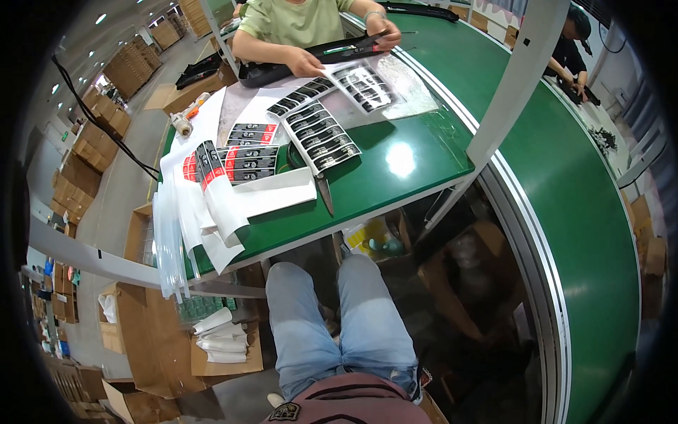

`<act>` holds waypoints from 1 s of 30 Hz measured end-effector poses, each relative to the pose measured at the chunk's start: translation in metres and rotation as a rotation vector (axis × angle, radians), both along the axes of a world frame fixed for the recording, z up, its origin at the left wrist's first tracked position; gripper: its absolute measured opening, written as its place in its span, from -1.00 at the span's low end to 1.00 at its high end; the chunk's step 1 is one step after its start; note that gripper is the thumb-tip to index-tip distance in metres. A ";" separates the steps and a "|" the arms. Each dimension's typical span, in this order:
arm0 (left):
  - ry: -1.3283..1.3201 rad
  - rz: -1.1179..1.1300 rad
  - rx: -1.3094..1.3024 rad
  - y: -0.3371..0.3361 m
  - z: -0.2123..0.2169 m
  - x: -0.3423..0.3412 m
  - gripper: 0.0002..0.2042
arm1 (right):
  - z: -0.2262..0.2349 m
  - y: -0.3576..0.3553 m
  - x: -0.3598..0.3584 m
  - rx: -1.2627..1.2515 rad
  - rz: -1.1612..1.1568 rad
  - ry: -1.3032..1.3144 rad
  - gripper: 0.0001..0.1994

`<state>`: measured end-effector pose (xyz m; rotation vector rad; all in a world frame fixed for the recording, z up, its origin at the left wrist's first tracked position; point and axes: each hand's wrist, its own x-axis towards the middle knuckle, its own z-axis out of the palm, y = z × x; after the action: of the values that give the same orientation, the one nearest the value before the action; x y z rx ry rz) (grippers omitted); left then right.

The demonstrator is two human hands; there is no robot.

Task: Applying warning stickers to plastic automotive components on an assembly line.

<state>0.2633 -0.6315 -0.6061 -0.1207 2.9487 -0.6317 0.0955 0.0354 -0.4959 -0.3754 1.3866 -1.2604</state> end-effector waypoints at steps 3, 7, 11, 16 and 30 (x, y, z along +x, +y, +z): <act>0.006 -0.004 -0.014 -0.002 -0.006 -0.002 -0.83 | -0.008 0.003 0.006 -0.027 0.034 -0.014 -0.05; 0.034 -0.003 -0.031 -0.001 -0.019 -0.015 -0.83 | -0.021 0.009 0.000 -0.060 0.088 -0.015 -0.03; 0.043 0.002 -0.057 -0.007 -0.022 -0.014 -0.83 | -0.036 0.006 0.004 -0.104 0.144 -0.033 -0.02; 0.058 -0.012 -0.084 -0.017 -0.026 -0.026 -0.82 | -0.053 -0.001 0.008 -0.155 0.194 -0.052 0.00; 0.112 -0.889 0.039 -0.007 -0.082 -0.362 -0.82 | 0.078 -0.077 0.051 0.286 -0.265 -0.495 0.04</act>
<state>-0.0992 -0.6383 -0.6878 1.2412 3.0040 -0.6453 0.1464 -0.0415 -0.4178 0.3114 1.1821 -1.2361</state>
